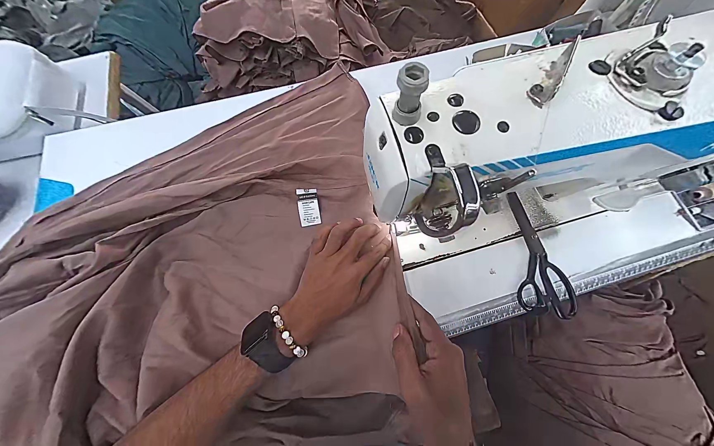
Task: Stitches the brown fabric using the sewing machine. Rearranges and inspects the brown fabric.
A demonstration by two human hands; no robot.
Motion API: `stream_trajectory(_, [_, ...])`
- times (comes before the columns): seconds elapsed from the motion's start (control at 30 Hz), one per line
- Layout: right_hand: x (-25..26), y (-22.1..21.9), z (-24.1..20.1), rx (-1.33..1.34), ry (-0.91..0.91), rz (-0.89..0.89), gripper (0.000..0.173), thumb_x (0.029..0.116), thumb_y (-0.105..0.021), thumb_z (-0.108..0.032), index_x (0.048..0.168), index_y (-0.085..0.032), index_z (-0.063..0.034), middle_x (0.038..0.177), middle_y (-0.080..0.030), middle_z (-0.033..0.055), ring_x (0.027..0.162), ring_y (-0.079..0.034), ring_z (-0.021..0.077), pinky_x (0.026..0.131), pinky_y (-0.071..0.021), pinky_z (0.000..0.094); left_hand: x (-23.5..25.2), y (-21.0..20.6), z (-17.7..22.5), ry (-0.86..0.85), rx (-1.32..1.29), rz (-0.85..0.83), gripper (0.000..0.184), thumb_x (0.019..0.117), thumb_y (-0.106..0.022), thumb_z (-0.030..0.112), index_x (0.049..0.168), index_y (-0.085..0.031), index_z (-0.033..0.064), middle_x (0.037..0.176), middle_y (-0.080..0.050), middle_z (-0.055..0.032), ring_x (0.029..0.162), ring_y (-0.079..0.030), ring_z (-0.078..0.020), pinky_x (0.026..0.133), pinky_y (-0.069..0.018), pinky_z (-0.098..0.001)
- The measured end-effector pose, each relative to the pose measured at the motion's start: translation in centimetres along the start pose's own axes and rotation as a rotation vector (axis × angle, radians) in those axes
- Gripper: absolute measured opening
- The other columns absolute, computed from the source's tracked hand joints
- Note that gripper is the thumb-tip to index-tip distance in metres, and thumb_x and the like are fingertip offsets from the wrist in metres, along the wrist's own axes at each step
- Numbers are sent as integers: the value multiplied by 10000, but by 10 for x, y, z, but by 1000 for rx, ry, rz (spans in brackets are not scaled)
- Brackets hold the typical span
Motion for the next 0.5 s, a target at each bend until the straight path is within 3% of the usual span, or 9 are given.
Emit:
stream_trajectory(0.17, [6, -2, 1, -93, 13, 17, 456, 927, -621, -215, 1353, -663, -58, 957, -768, -22, 739, -683, -15, 647, -584, 205, -1, 2, 5, -10, 66, -11, 343, 1053, -465, 371, 1295, -692, 284, 1372, -634, -3, 1362, -478, -263, 1095, -340, -494])
stream_trajectory(0.3, [12, 2, 1, -64, 30, 27, 419, 953, -599, -170, 1343, -662, -30, 694, -678, -68, 485, -520, -22, 438, -465, 191, -5, 0, 9, 29, 59, -12, 369, 1056, -447, 375, 1339, -669, 295, 1387, -622, -2, 1357, -476, -271, 1117, -332, -497])
stream_trajectory(0.5, [21, -4, 3, -102, 22, 34, 428, 943, -606, -190, 1349, -672, -73, 749, -705, -61, 521, -555, -15, 466, -488, 207, 2, 4, -2, -88, 57, 16, 326, 1054, -486, 363, 1276, -705, 266, 1335, -652, -24, 1298, -522, -263, 1081, -362, -474])
Point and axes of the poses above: each hand's wrist, its own x-axis towards the middle knuckle, its own y-axis out of the back of the hand, z = x × y, the point moved 2 cm from there along x, towards the middle knuckle
